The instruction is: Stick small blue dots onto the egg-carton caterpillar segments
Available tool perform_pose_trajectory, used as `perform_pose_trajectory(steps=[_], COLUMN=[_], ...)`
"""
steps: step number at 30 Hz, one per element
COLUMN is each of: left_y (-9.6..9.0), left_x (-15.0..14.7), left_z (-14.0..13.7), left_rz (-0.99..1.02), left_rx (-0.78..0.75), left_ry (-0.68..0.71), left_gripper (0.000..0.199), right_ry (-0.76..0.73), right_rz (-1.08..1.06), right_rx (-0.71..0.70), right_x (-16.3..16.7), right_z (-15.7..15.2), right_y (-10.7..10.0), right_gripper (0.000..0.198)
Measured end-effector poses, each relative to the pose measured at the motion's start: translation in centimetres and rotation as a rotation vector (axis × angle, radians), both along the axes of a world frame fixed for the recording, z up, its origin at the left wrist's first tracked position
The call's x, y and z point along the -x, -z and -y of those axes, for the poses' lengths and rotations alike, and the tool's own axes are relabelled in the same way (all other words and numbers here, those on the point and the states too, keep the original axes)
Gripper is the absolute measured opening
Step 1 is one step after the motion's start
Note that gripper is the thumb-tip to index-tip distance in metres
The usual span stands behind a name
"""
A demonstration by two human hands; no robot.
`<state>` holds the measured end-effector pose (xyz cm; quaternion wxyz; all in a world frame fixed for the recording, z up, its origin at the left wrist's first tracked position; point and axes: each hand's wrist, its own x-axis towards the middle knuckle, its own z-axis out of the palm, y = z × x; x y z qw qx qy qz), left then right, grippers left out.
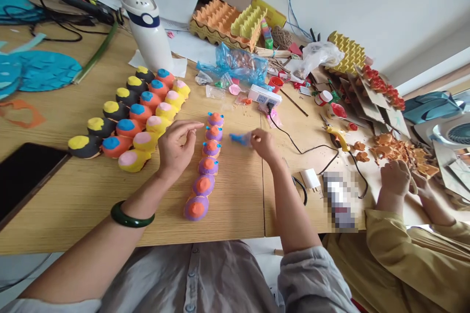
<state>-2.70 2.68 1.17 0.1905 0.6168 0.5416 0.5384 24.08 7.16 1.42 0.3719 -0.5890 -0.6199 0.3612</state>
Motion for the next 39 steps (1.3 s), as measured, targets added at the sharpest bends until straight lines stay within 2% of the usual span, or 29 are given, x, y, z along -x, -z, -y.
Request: perform_pose_trajectory(steps=[3, 7, 11, 15, 18, 21, 25, 27, 32, 39], left_y=[0.4, 0.7, 0.0, -2.1, -3.5, -4.2, -4.4, -4.3, -4.2, -4.3], left_x=[0.2, 0.5, 0.0, -1.1, -1.9, -2.5, -2.6, -2.6, -2.5, -3.1], left_z=[0.0, 0.2, 0.3, 0.2, 0.4, 1.2, 2.4, 2.7, 2.8, 2.8], left_rz=[0.004, 0.054, 0.09, 0.017, -0.052, 0.095, 0.345, 0.408, 0.423, 0.283], left_rx=[-0.01, -0.005, -0.046, -0.087, -0.067, 0.051, 0.387, 0.451, 0.395, 0.337], left_ry=[0.009, 0.039, 0.129, 0.305, 0.435, 0.515, 0.565, 0.563, 0.471, 0.425], left_gripper=[0.027, 0.027, 0.029, 0.039, 0.051, 0.047, 0.043, 0.044, 0.04, 0.034], right_ry=[0.208, 0.287, 0.206, 0.092, -0.016, -0.077, -0.115, -0.082, 0.099, 0.006], right_rz=[-0.036, -0.132, -0.253, -0.361, -0.521, -0.581, -0.608, -0.613, -0.638, -0.419], right_rx=[-0.093, -0.062, 0.062, 0.196, 0.325, 0.378, 0.405, 0.375, 0.187, -0.089], right_x=[-0.3, -0.3, 0.5, 1.6, 2.4, 3.0, 3.5, 3.8, 4.1, 3.5], right_z=[-2.9, -3.2, -0.6, 2.1, 3.7, 5.0, 6.1, 6.6, 7.9, 10.0], right_y=[-0.1, -0.4, -0.9, -2.0, -3.2, -4.4, -5.1, -5.1, -4.8, -4.0], right_gripper=[0.019, 0.032, 0.036, 0.04, 0.042, 0.043, 0.048, 0.047, 0.037, 0.021])
